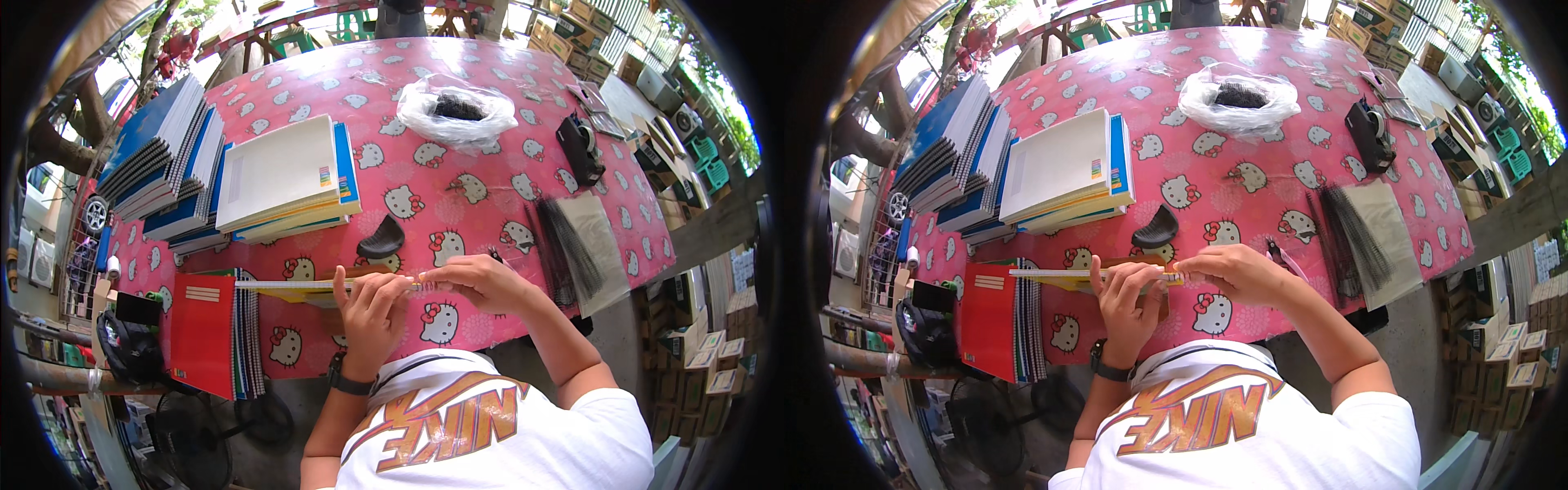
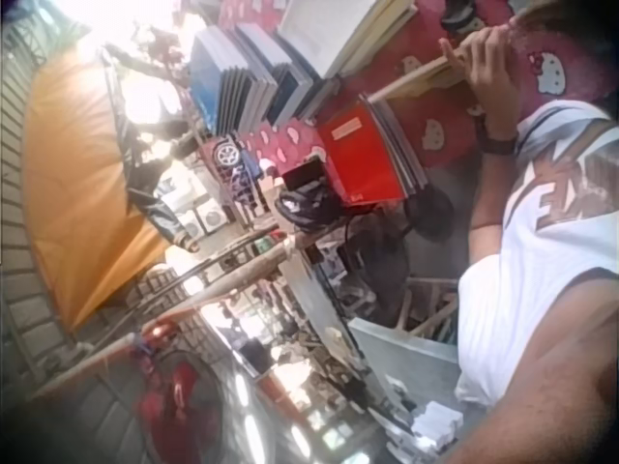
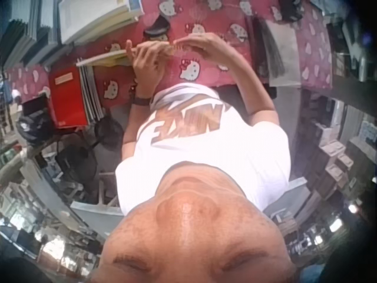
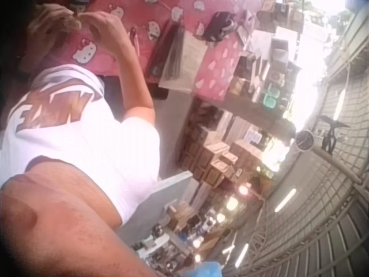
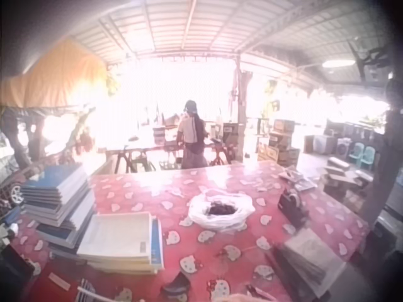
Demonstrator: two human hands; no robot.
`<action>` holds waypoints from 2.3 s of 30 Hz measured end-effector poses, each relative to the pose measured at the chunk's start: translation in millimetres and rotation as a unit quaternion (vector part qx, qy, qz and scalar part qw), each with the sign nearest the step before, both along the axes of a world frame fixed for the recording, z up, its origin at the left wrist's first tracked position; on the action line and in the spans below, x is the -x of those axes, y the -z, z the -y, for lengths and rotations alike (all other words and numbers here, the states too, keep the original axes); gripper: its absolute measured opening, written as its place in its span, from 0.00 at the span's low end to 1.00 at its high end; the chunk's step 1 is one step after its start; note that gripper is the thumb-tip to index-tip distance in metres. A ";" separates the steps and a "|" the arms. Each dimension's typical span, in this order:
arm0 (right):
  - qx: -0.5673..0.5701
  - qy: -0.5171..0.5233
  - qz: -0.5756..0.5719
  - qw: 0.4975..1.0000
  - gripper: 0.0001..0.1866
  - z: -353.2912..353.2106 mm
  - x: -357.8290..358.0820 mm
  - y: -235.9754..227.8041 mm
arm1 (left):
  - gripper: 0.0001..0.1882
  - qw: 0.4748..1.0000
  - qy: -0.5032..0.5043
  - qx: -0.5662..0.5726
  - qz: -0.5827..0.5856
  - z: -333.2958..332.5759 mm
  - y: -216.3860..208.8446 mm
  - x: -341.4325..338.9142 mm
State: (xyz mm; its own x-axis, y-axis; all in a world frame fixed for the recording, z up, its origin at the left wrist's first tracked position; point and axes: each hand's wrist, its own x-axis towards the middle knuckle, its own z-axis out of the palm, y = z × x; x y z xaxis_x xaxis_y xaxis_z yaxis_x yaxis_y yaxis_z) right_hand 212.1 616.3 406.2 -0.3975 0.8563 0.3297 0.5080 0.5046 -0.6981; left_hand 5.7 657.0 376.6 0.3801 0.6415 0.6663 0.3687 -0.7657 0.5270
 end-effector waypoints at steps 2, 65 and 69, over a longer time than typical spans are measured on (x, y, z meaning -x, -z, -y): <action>0.026 0.011 -0.001 1.000 0.24 -0.1 2.7 -3.9 | 0.10 1.000 0.000 0.007 -0.004 -1.1 -5.1 -1.8; 0.295 -0.047 -0.449 0.842 0.41 -37.7 -16.0 78.3 | 0.05 0.997 0.023 -0.011 -0.069 -19.5 -15.0 -0.9; 0.283 -0.028 -0.356 0.890 0.40 -40.8 -23.8 78.4 | 0.06 0.995 0.031 -0.028 -0.092 -23.8 -14.4 -0.6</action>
State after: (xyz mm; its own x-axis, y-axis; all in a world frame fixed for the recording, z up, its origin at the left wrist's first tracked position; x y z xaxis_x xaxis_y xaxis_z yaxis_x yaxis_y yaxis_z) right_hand 235.9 657.1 327.8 -0.3073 0.9509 0.0373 -0.1805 -0.0197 -0.9834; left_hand 6.3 680.8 391.0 0.5366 0.5772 0.6156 0.4069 -0.8160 0.4106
